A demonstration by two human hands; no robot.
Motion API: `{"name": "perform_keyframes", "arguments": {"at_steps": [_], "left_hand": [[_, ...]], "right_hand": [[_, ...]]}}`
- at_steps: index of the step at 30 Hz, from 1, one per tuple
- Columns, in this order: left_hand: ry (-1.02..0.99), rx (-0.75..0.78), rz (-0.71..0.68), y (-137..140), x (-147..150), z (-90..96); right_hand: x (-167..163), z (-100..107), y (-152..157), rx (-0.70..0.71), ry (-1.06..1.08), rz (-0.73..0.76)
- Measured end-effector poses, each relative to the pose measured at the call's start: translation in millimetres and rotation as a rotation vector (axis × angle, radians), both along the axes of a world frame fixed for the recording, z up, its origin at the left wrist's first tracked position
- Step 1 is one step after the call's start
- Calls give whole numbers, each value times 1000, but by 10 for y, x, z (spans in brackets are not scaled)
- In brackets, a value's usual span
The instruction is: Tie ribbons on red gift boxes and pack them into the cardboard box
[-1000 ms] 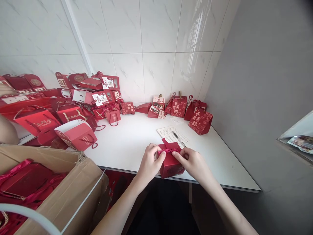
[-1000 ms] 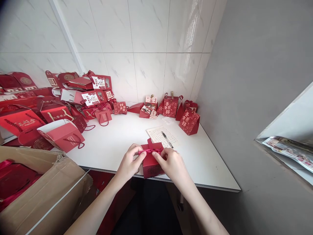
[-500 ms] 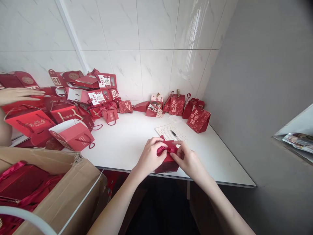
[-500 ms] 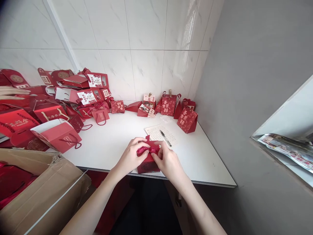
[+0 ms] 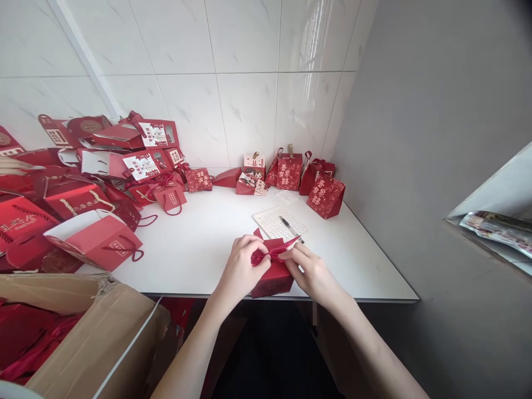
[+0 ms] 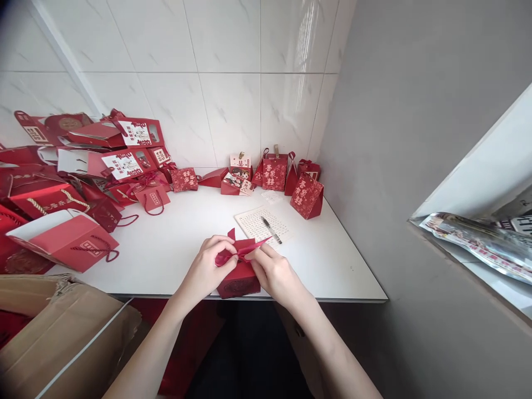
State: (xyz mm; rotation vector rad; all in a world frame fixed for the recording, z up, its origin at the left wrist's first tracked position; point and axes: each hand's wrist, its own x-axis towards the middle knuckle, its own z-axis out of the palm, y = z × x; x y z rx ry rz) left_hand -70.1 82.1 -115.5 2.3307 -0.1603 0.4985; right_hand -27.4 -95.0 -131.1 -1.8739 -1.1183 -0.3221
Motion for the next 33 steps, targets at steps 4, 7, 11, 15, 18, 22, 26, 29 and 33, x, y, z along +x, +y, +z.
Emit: {"name": "perform_keyframes", "arguments": {"at_steps": [4,7,11,15,18,22,26,29,33], "left_hand": [[14,-19,28,-18,-40,-12],[11,-15,34,-18,-60,-14],[-11,-9,46,-21,-57,-27],[-17,11,53,-38,-27,-29],[5,31,45,-57,-14,-18],[13,19,47,-62,-45,-10],[-4,-3,62,-45,-107,-24],[-16,-6,90,-46,-126,-37],[-19,-12,102,-70,-107,-43]], "right_hand": [[-45,27,-2,24,76,-34],[-127,85,32,-42,322,-178],[-191,150,126,-123,505,-324],[-138,210,221,-165,557,-396],[-67,241,271,-214,582,-435],[-19,194,304,-205,581,-461],[-67,126,300,-150,598,-457],[-137,135,262,-105,631,-384],[-193,184,207,-105,662,-313]]}}
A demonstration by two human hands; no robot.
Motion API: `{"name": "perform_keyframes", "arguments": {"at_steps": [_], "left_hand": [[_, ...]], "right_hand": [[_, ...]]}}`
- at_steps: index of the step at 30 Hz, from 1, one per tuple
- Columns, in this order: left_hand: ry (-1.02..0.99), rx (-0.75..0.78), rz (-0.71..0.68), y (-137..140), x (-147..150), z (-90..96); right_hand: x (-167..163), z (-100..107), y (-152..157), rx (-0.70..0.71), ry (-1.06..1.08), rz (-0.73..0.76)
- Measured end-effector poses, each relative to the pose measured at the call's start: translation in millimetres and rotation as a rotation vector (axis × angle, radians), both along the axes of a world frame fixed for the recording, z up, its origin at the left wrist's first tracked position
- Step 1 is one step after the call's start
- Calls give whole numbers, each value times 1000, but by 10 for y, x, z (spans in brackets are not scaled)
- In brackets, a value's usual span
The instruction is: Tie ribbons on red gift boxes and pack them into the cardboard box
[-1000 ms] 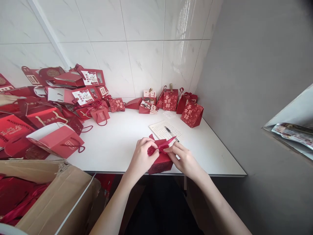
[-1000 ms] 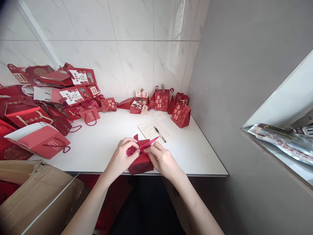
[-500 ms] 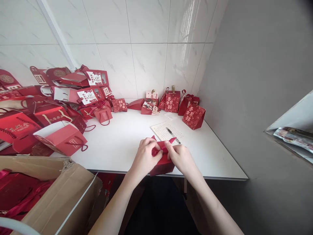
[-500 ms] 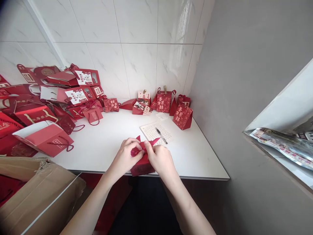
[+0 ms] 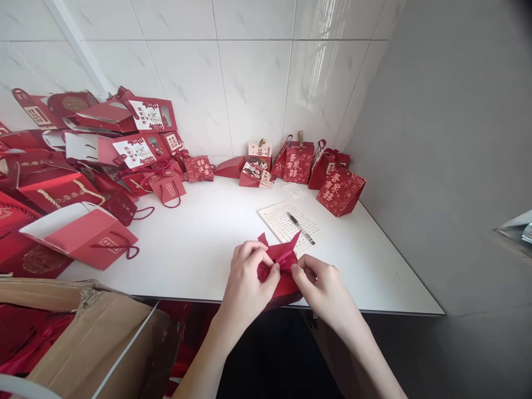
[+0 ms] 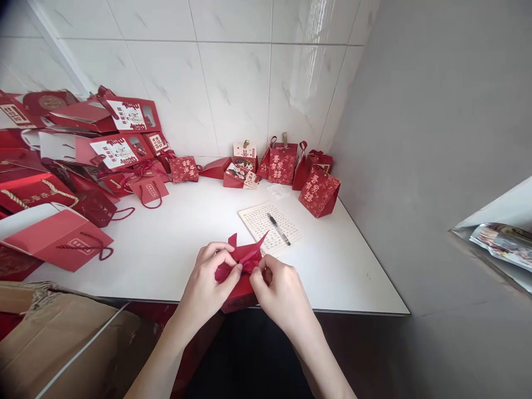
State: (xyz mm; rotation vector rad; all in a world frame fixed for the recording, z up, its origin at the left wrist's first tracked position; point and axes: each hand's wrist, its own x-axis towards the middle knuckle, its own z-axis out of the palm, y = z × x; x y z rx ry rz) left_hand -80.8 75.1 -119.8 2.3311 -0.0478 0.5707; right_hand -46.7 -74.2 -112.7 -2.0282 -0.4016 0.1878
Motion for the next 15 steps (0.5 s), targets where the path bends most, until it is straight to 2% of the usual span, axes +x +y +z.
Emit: {"name": "perform_keyframes", "arguments": {"at_steps": [6,12,15], "left_hand": [[18,-4,-29,9,-1,3],[60,37,-136,32,-28,29],[82,33,-117,31,-21,23]], "right_hand": [[48,-35,38,-51,-24,-70],[57,-91,3,54,-10,33],[61,-96,-30,94,10,67]]}}
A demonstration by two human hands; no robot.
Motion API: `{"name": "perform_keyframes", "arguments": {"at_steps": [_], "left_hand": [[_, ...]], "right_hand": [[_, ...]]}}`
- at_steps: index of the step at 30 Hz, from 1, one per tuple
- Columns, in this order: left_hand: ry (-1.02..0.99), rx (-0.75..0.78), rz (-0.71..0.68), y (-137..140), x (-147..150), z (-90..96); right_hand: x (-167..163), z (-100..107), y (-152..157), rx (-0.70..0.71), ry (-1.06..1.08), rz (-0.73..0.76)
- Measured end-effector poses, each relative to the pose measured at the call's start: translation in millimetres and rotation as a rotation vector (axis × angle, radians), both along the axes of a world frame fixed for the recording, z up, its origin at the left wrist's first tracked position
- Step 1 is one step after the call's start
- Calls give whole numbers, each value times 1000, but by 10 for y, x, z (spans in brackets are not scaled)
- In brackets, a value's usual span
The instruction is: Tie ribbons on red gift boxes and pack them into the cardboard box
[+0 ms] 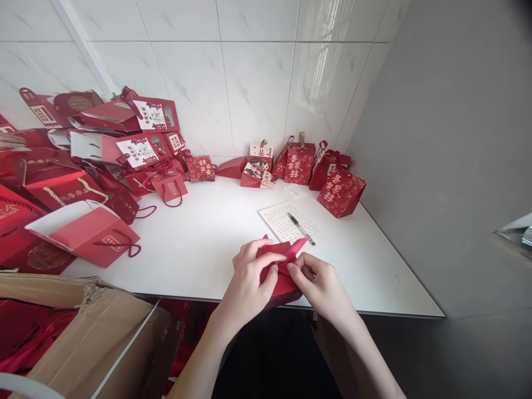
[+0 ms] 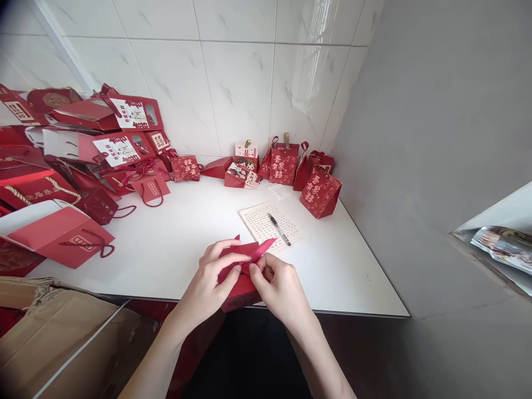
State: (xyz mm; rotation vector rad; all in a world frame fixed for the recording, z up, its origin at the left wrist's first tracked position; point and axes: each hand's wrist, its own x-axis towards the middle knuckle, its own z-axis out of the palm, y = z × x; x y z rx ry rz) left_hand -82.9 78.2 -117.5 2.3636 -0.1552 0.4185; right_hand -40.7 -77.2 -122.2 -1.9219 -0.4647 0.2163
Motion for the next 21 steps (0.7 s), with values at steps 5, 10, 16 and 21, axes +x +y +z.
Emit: {"name": "perform_keyframes", "arguments": {"at_steps": [5,10,16,21], "left_hand": [[10,-97,78,5,0,-44],[-41,-79,71,12,-13,-31],[-15,95,-74,12,-14,32],[-32,47,-59,18,-4,5]], "right_hand": [[28,-39,-19,31,51,-7],[21,-64,-29,68,76,2],[20,-67,-43,71,41,24],[12,-94,-31,89,55,-4]]}}
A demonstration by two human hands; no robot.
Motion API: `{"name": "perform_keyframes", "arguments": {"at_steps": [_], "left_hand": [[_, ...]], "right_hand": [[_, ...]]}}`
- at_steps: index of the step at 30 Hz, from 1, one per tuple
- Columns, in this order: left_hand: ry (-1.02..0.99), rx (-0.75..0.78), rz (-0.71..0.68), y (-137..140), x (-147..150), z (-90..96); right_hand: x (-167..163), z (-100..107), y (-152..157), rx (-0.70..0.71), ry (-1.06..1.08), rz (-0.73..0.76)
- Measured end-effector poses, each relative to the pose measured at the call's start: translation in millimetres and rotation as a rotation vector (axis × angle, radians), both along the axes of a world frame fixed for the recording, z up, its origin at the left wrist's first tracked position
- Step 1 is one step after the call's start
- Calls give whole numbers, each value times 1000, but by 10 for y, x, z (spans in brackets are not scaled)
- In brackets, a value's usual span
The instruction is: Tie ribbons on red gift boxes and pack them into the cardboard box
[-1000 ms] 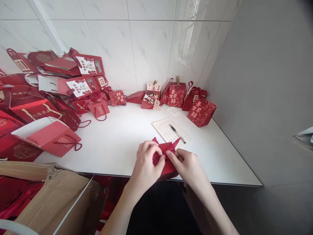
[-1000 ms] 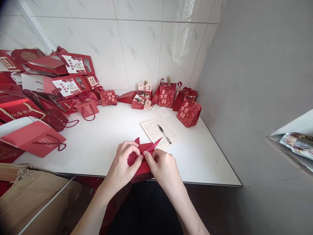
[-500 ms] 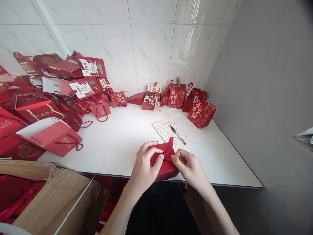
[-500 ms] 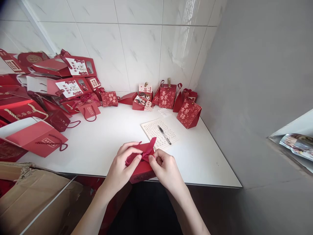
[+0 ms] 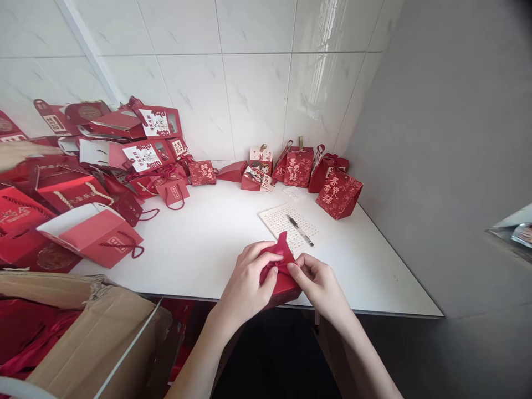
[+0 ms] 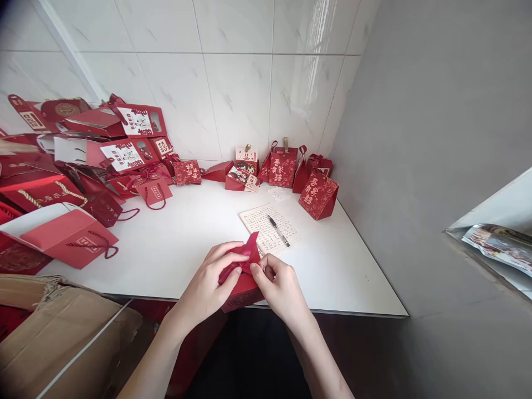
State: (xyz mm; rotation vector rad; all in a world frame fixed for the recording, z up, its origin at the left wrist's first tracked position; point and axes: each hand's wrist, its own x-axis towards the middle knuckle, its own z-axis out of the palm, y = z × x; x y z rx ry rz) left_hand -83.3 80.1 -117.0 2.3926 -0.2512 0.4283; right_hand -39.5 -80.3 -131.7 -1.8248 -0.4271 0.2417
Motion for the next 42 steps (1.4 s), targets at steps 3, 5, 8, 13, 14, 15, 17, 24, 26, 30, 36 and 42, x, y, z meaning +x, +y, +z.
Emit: {"name": "perform_keyframes", "arguments": {"at_steps": [3,5,8,13,14,15,17,24,26,30,36,42], "left_hand": [[-12,-35,23,-5,-6,-10],[-13,-49,38,-10,-21,-2],[-9,-32,20,-8,-41,23],[26,53,-48,17,-14,34],[25,61,-39,20,-5,28],[19,66,-26,20,3,19],[10,69,-3,15,11,4],[33,66,54,-4,-8,1],[40,44,66,-1,0,-8],[-16,-123,138,-8,-5,-85],[-12,-593,451,-9,-160,-243],[57,-616,404,-7,-273,-208]], "right_hand": [[-22,12,12,-27,-30,-27],[-32,22,18,-49,-59,-38],[-33,16,24,-49,-66,-33],[-36,-16,22,-45,-74,-41],[-40,-19,19,-46,-82,-45],[-44,-20,16,-47,-88,-46],[-48,-17,12,-47,-89,-45],[-25,-17,22,41,22,-23],[-12,-39,24,101,55,-20],[9,-78,26,171,98,-8],[6,-76,57,164,133,63],[-13,-53,71,175,147,65]]}}
